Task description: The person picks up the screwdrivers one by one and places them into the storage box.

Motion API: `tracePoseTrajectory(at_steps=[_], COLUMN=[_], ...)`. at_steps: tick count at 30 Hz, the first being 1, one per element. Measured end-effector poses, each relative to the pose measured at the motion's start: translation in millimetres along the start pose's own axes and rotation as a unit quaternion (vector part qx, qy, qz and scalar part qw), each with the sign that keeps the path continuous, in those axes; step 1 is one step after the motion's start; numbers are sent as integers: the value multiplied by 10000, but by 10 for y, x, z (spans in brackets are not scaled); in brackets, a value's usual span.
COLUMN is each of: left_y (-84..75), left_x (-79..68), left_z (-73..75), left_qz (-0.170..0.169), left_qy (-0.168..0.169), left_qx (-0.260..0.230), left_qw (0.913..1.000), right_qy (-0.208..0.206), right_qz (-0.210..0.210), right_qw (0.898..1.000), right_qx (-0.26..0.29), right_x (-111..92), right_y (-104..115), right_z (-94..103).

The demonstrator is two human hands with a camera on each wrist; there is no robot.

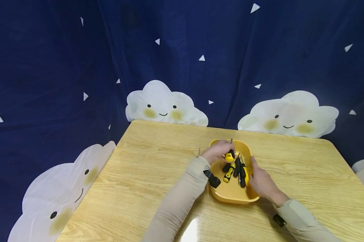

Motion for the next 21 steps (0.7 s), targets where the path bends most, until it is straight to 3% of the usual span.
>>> tracePoseTrajectory(at_steps=[7, 10, 15, 21], left_y=[83, 98, 128, 190], left_x=[64, 82, 105, 174], left_z=[-132, -161, -167, -120], left_qz=[-101, -143, -132, -15], left_qy=[-254, -553, -898, -1083], left_qx=[289, 596, 995, 1077], left_qw=[9992, 9966, 9909, 9883], right_qy=[-10, -50, -94, -141], right_qz=[21, 45, 70, 97], right_qw=[10000, 10000, 9999, 9999], right_qx=[10, -17, -40, -26], right_x=[-9, -7, -12, -8], right_y=[6, 1, -7, 1], right_z=[0, -4, -9, -2])
Point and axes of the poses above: each hand's wrist, its own x-axis towards the middle knuckle, its own z-axis out of the back of the hand, y = z × x, the point moved 3 cm from there along x, towards the middle knuckle, and after that the axes turned 14 degrees about z, right-handed, at the moved point
